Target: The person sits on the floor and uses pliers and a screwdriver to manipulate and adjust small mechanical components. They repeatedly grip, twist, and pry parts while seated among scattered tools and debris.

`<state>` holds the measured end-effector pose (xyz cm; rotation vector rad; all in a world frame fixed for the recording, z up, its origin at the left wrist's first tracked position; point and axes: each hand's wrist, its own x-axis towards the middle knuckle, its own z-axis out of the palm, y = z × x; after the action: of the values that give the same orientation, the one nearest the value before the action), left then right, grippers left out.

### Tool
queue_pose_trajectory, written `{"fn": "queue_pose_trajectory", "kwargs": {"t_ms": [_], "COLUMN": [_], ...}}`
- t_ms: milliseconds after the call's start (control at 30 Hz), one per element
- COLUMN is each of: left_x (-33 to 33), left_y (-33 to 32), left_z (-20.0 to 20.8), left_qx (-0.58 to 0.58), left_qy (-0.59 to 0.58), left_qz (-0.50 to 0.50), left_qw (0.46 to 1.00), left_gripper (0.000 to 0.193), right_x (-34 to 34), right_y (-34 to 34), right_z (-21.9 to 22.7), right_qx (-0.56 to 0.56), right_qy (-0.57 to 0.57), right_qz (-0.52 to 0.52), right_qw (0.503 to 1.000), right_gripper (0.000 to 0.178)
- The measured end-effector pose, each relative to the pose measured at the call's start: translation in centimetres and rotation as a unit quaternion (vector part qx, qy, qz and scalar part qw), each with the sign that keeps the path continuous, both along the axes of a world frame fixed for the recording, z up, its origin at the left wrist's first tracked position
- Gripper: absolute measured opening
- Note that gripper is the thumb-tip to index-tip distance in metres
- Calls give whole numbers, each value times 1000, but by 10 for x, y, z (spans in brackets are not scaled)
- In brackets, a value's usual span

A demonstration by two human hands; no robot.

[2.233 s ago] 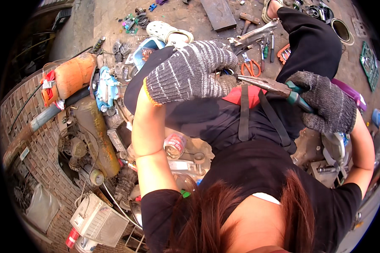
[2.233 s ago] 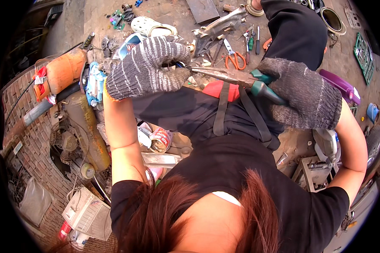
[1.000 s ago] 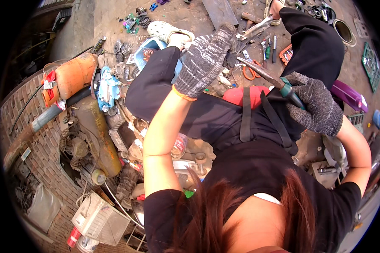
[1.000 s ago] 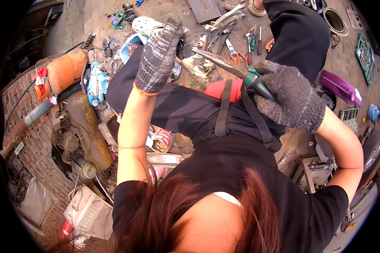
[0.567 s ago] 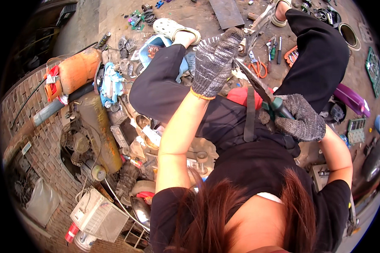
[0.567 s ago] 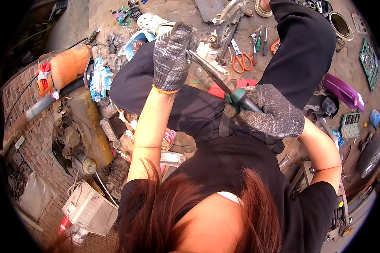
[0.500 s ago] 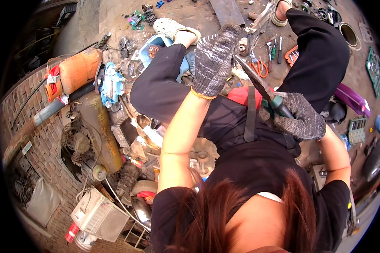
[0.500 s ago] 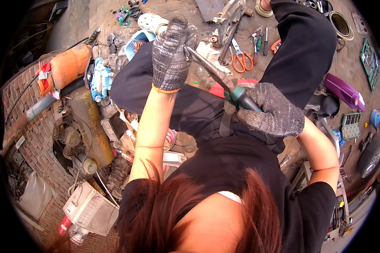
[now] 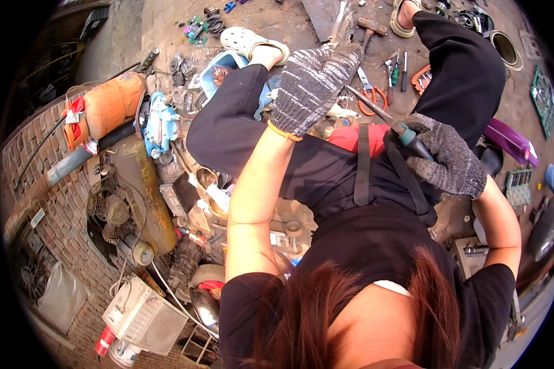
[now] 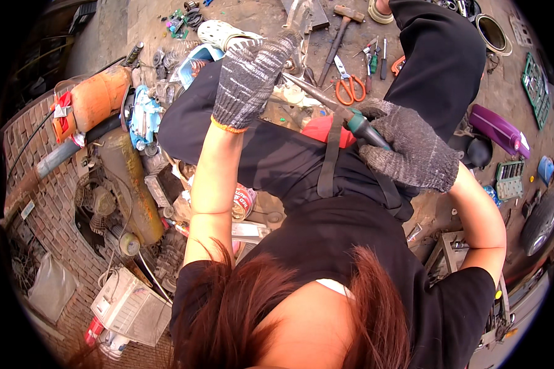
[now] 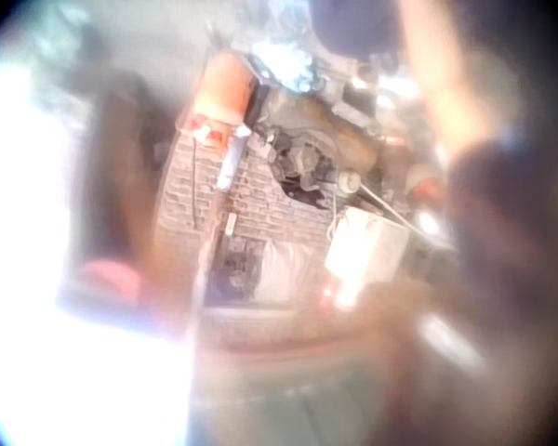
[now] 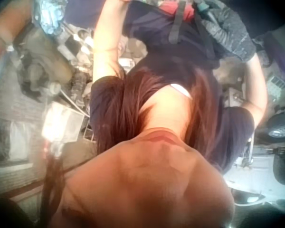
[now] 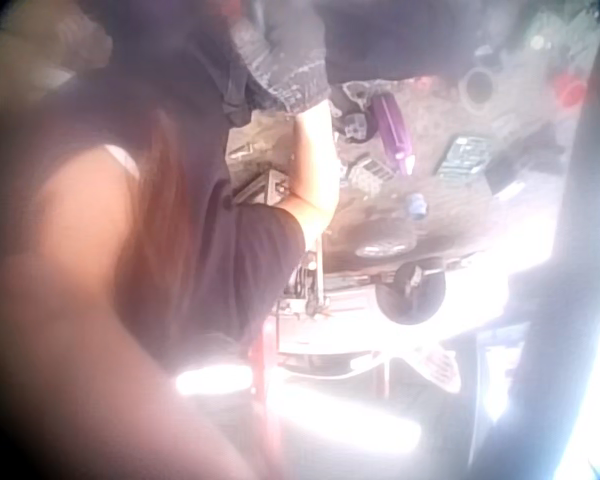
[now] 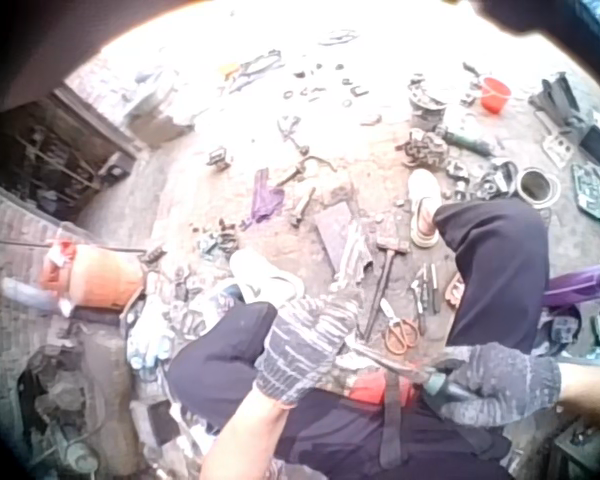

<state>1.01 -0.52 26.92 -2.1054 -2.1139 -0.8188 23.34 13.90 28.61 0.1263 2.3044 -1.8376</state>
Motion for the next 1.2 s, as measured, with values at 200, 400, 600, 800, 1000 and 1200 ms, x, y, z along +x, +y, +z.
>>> {"fn": "queue_pose_trajectory", "kwargs": {"t_ms": [200,400,600,800,1000,1200], "left_x": [-5,-6,-1,7,14,21], "left_y": [-1,-2,-3,-5,-6,-6], "left_z": [-11,-8,2,-6,-12,-15], "left_qx": [21,-15,18,81,65,80], "left_qy": [32,-6,-40,-67,-75,-120], "left_qz": [-18,-30,4,61,110,160], "left_qw": [999,999,999,993,989,977], "left_gripper": [30,31,23,21,24,24], "right_x": [-2,-3,-2,-4,1,6], "right_y": [1,2,-8,-21,-30,-43], "right_z": [-5,-2,-4,-5,-15,-26], "right_qx": [41,84,-11,-124,-116,-298], "right_qy": [31,27,40,-47,-73,-188], "right_qz": [17,42,29,14,21,-10], "right_qw": [999,995,999,991,990,936], "right_gripper": [22,24,25,21,18,22]}}
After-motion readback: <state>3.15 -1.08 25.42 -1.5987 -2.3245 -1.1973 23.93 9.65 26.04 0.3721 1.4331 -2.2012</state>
